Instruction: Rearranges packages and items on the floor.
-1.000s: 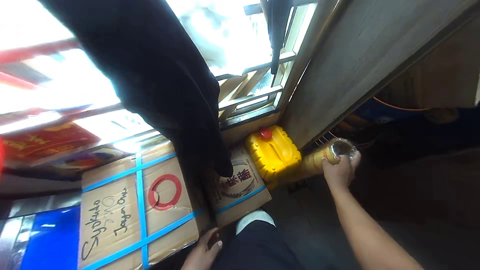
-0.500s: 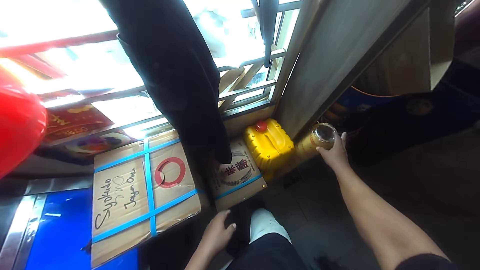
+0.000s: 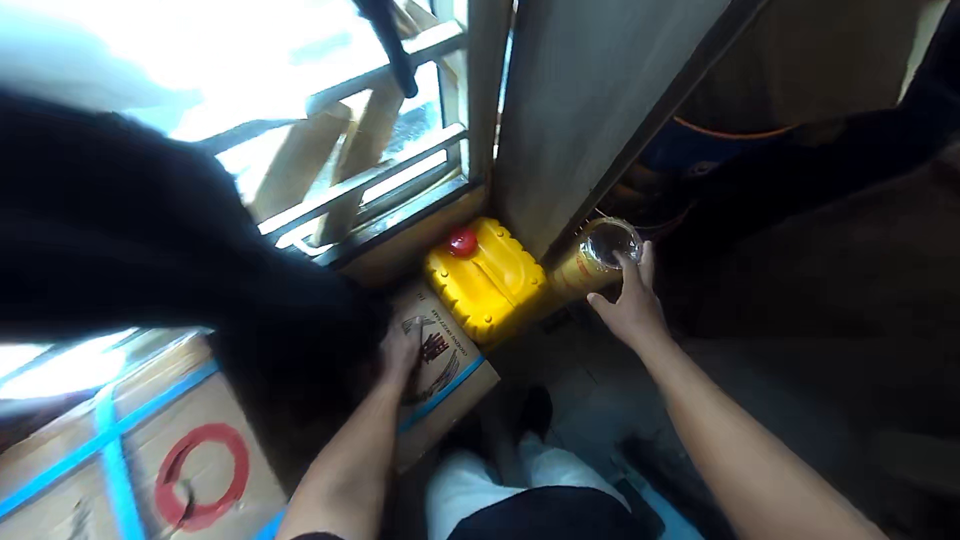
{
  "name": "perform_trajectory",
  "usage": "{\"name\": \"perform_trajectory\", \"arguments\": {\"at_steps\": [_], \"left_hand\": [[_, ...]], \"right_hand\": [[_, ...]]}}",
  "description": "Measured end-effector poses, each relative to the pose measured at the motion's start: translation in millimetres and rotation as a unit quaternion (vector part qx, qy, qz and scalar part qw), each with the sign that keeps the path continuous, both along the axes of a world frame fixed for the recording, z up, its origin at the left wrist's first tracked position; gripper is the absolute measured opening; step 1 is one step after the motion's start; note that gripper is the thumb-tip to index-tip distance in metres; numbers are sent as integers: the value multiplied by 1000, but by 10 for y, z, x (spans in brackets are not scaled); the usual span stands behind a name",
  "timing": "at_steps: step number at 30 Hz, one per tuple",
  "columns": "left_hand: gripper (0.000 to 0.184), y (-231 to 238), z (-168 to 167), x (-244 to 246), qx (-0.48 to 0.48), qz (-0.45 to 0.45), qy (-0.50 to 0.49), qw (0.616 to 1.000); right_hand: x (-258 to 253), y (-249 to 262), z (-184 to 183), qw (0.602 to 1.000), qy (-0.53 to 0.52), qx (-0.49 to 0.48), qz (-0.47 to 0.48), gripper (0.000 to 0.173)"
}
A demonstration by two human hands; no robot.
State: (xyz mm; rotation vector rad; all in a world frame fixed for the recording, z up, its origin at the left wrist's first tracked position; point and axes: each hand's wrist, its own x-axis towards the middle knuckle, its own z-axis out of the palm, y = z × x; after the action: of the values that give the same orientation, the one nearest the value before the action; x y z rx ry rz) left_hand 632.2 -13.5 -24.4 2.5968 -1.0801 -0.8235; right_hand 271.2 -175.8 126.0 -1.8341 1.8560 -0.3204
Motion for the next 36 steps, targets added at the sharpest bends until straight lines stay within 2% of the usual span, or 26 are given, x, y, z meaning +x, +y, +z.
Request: {"name": "perform_trajectory", "arguments": {"at_steps": [2, 5, 8, 12, 15, 18, 20, 22, 24, 27, 29, 32, 36], "left_hand": [[70, -158, -119, 35, 9, 6, -13, 1000], [72, -70, -304, 65, 25, 33, 26, 999], [69, -122, -433, 158, -16, 43, 36, 998], [66, -216, -274, 119, -42, 43, 87, 994], [65, -228, -209, 299, -48, 31, 165, 985], [68, -346, -66, 361, 3, -12, 154, 988], [73, -274, 16, 227, 66, -32, 72, 995], [71, -283, 57, 57, 66, -30, 2, 997], [74, -166, 30, -183, 34, -53, -53, 997], [82, 240, -145, -584, -23, -135, -135, 981], [82, 505, -166, -872, -15, -173, -151, 973], [78, 811, -78, -1238, -22, -224, -119, 967], [73, 837, -1, -1574, -55, -279, -113, 952]], "right_hand": [[21, -77, -10, 1000, 10, -3, -14, 77], [90, -57, -74, 999, 11, -17, -28, 75], [201, -125, -51, 998, -1, -28, -49, 72], [211, -199, -35, 998, -10, -23, -66, 65], [248, -168, -25, 997, -30, -17, -66, 62], [171, -165, 11, 996, -68, -19, -55, 69], [44, -40, 6, 993, -109, -18, -49, 87], [-63, -10, 46, 988, -147, -24, -43, 100], [-166, -13, 102, 985, -166, -11, -39, 101], [-330, -1, 126, 986, -168, 12, -18, 103], [-423, 49, 130, 985, -172, 18, -5, 103], [-531, 188, 66, 980, -197, 14, 7, 92], [-756, 219, 117, 977, -206, 30, 39, 89]]}}
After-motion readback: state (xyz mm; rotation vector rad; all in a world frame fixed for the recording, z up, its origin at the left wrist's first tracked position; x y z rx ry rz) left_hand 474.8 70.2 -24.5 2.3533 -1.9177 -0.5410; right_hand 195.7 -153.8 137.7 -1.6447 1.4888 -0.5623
